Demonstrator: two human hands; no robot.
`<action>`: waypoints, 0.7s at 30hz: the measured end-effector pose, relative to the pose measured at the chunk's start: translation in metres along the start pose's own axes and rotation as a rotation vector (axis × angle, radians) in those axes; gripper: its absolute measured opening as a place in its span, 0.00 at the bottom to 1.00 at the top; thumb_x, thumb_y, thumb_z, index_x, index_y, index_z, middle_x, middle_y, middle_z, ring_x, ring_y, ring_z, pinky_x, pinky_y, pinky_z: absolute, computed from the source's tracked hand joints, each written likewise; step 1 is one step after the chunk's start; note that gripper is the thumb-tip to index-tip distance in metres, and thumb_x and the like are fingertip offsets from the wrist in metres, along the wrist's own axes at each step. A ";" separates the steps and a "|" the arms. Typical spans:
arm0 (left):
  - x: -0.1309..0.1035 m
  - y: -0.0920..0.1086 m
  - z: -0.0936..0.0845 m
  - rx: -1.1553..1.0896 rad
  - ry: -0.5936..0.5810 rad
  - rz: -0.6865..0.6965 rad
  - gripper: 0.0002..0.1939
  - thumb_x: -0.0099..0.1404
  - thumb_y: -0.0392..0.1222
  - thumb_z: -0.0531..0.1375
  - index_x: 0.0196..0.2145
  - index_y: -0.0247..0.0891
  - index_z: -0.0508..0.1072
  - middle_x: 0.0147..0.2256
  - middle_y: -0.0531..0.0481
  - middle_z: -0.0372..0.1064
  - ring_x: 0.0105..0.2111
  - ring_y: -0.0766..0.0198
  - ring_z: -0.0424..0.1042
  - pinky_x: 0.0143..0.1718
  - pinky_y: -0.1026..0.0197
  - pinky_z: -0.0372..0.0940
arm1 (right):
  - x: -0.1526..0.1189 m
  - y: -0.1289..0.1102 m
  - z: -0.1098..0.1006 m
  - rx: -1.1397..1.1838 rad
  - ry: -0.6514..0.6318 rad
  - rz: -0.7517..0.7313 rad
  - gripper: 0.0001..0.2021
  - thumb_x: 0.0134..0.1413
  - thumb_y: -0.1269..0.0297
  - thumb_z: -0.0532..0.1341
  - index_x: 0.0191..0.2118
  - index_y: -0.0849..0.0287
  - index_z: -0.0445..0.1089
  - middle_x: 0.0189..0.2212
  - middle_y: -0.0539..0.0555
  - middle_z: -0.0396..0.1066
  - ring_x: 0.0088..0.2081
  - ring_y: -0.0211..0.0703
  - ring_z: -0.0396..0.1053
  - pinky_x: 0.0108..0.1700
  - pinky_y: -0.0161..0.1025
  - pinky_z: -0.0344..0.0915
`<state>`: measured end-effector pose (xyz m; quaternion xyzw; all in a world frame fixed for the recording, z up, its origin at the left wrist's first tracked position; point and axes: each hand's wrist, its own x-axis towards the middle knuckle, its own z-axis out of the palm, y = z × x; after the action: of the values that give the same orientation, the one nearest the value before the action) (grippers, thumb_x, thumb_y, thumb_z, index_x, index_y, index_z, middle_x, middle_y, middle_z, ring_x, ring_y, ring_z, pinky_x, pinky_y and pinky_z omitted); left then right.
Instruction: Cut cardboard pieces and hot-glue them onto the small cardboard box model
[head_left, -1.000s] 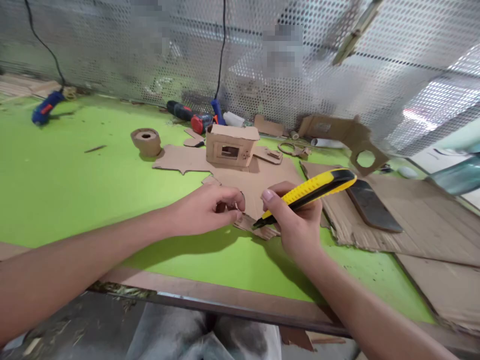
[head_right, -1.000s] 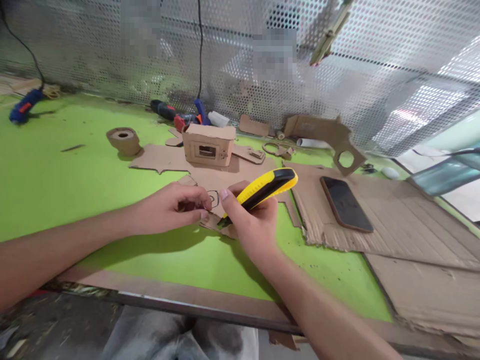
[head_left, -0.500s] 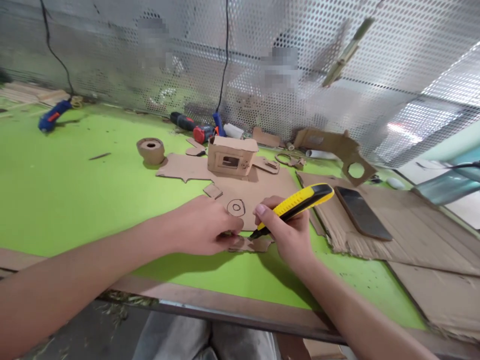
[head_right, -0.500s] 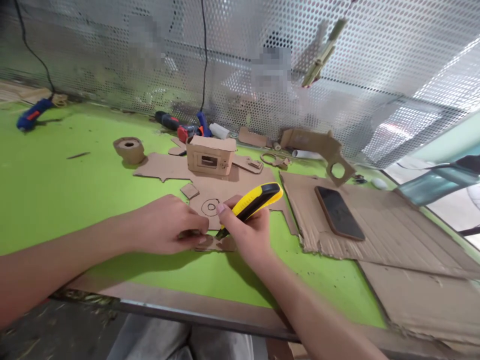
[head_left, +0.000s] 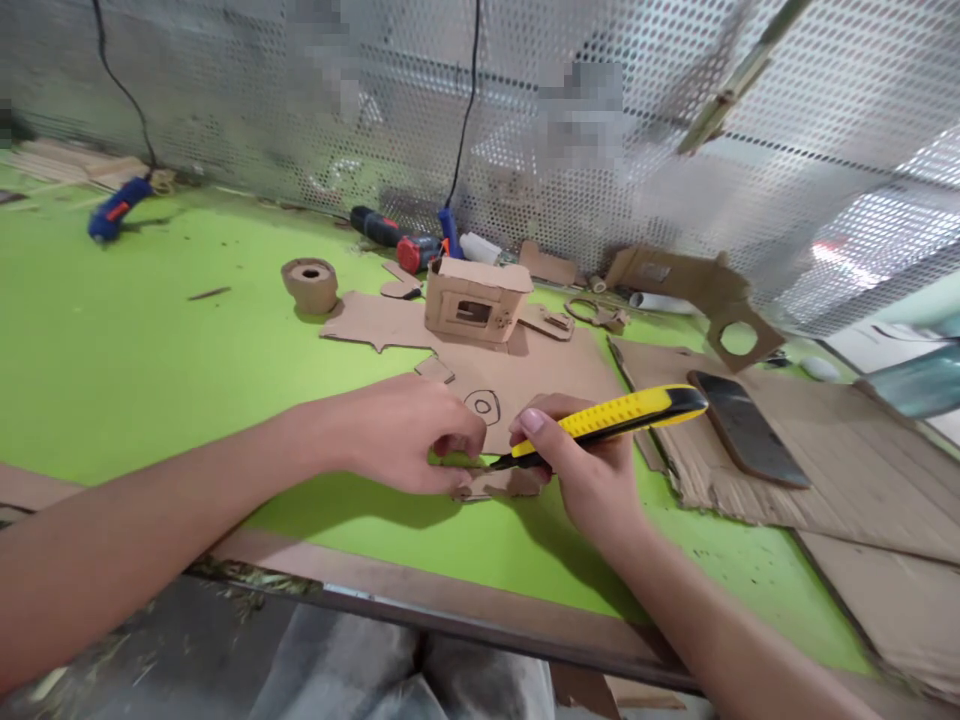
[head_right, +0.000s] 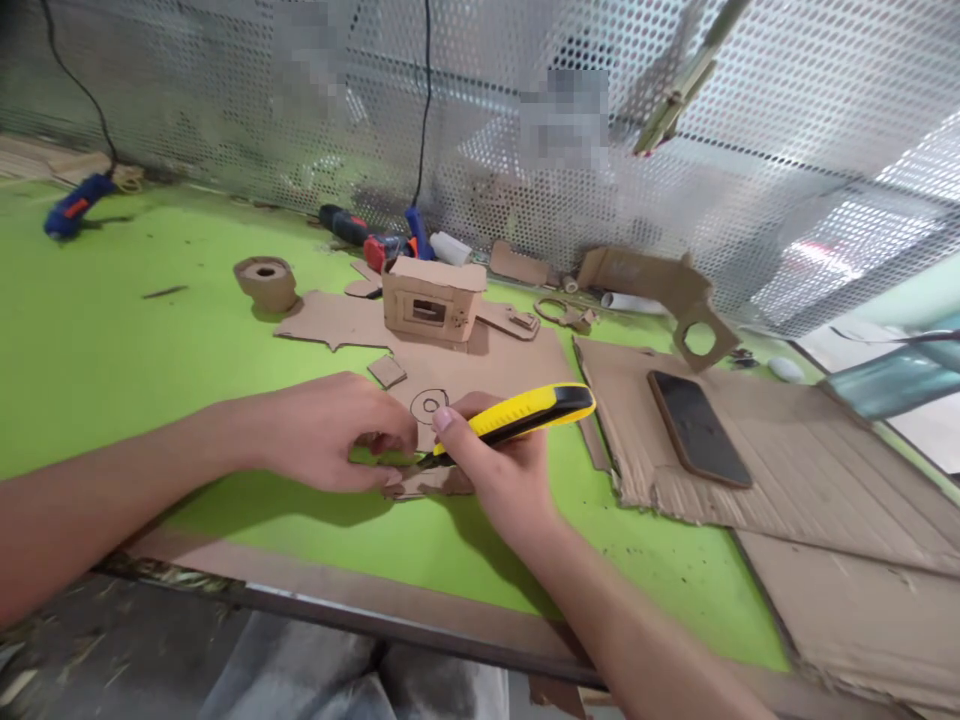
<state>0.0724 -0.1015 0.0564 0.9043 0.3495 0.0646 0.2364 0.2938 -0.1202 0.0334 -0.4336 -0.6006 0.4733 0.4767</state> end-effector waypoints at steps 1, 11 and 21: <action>0.000 -0.001 -0.001 -0.017 -0.010 -0.004 0.06 0.63 0.44 0.67 0.37 0.41 0.81 0.31 0.55 0.78 0.27 0.65 0.72 0.28 0.62 0.55 | 0.000 0.000 0.000 -0.001 -0.004 0.023 0.14 0.55 0.56 0.72 0.24 0.58 0.75 0.20 0.48 0.68 0.19 0.33 0.61 0.18 0.31 0.60; 0.004 -0.007 0.004 -0.137 -0.081 0.006 0.03 0.65 0.39 0.69 0.37 0.42 0.84 0.32 0.54 0.80 0.30 0.66 0.74 0.30 0.63 0.60 | -0.006 0.011 0.006 0.043 -0.072 0.159 0.13 0.54 0.55 0.70 0.25 0.57 0.75 0.19 0.47 0.67 0.17 0.33 0.61 0.19 0.33 0.60; 0.005 -0.017 0.004 -0.317 -0.131 -0.052 0.06 0.64 0.36 0.67 0.39 0.39 0.84 0.30 0.53 0.78 0.28 0.66 0.74 0.30 0.66 0.64 | -0.003 0.002 0.006 -0.016 -0.105 0.156 0.15 0.54 0.54 0.72 0.24 0.56 0.73 0.16 0.47 0.66 0.17 0.35 0.63 0.20 0.34 0.61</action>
<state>0.0672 -0.0887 0.0443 0.8486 0.3422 0.0533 0.3999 0.2888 -0.1238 0.0298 -0.4573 -0.5928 0.5264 0.4029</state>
